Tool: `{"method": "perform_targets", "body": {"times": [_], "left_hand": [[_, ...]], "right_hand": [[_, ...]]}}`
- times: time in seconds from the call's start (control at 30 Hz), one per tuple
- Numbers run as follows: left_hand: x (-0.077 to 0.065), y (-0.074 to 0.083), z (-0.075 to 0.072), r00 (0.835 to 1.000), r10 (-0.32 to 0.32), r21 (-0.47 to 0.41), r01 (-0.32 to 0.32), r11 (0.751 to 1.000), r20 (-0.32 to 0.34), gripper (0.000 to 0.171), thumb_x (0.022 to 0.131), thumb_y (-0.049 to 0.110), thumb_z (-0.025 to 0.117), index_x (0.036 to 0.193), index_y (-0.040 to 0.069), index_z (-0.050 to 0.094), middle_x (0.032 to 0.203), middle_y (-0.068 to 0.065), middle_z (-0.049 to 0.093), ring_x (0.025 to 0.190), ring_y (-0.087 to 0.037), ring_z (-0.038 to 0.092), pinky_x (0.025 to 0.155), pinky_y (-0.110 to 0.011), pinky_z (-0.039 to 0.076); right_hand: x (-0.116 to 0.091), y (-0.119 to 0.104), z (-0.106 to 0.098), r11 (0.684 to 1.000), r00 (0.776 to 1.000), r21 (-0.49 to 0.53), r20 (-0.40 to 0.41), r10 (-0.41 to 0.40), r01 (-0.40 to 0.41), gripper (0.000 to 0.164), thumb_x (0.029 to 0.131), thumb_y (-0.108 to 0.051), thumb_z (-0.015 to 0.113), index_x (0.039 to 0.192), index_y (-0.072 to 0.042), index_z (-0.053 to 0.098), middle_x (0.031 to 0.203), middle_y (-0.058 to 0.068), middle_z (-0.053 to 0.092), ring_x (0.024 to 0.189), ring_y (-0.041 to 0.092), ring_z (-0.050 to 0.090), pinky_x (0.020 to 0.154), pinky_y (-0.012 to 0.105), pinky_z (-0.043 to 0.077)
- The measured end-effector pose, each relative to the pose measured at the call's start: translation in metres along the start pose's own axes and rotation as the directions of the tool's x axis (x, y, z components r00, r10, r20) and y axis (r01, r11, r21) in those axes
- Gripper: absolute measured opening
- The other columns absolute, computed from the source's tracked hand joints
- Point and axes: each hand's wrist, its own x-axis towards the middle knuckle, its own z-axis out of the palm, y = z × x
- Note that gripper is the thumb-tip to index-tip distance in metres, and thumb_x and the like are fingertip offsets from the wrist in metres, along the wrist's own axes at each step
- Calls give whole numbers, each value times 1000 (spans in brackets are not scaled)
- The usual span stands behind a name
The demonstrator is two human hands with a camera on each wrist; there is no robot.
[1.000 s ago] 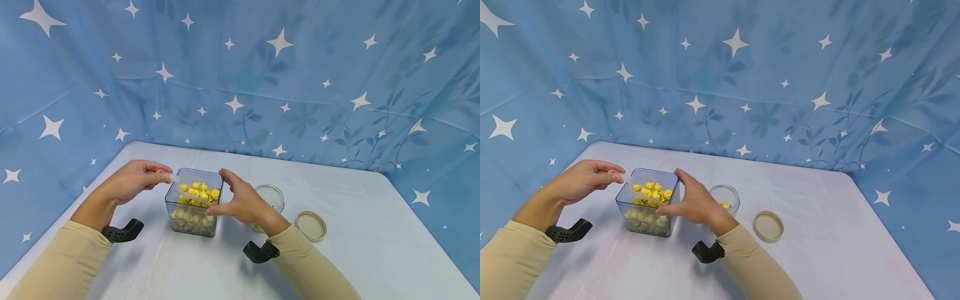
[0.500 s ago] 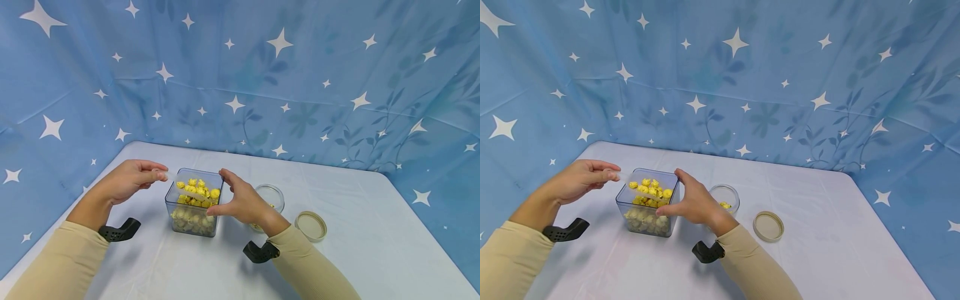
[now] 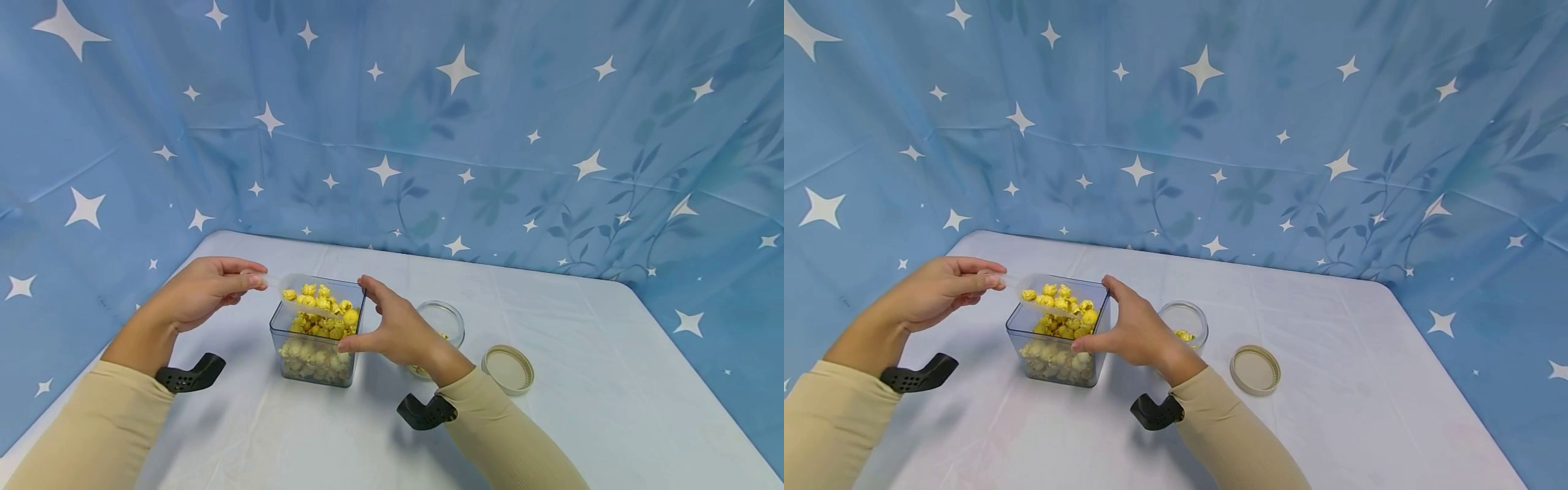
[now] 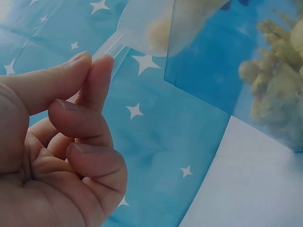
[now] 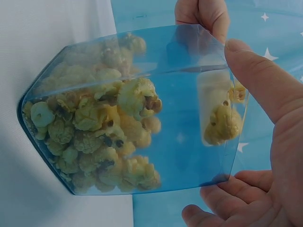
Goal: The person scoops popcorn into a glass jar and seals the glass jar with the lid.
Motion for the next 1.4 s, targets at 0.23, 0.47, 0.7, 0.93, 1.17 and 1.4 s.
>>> {"method": "perform_targets", "body": {"times": [0.23,0.47,0.7,0.93,1.17,1.4], "left_hand": [[-1,-2,0,1000,19,-22,-18,1000,15,43,104,13,55,133,-18,48,100,4,67,82,-13,51,69,-26,43],[-2,-1,6,999,31,-35,-30,999,28,42,104,11,55,132,-19,49,99,1,66,75,-14,46,67,-26,42],[-1,0,8,999,22,-38,-21,999,33,42,104,11,55,132,-19,49,99,0,66,73,-13,46,67,-26,41],[-2,-3,4,1000,13,-19,-13,1000,13,43,104,14,56,133,-17,50,100,2,67,77,-14,48,68,-26,42],[-1,-5,2,1000,19,-21,-19,1000,5,43,105,15,55,132,-18,50,101,4,67,81,-13,49,68,-26,42],[-2,-6,4,1000,25,-41,-24,999,6,44,105,15,54,134,-18,48,100,4,67,82,-12,51,68,-25,43]], "right_hand": [[0,0,0,1000,1000,-5,-3,5,-5,106,78,-37,88,160,-13,24,161,4,28,144,29,34,112,43,33],[-1,0,0,1000,1000,1,-1,4,-4,106,78,-36,88,160,-12,24,161,5,28,144,30,33,113,43,33],[-1,-1,1,1000,1000,-5,-8,5,-5,108,77,-37,88,159,-11,23,161,5,29,144,30,34,113,44,33],[-1,-1,1,1000,1000,-7,-8,5,-5,107,78,-36,88,159,-11,24,161,5,29,143,30,35,113,43,33],[-1,-1,1,1000,1000,-6,-8,6,-6,107,78,-37,88,160,-12,24,161,4,29,143,30,35,112,42,33],[0,-1,1,1000,1000,-9,-6,7,-7,106,78,-37,88,159,-12,24,161,5,29,144,29,34,112,42,33]]}}
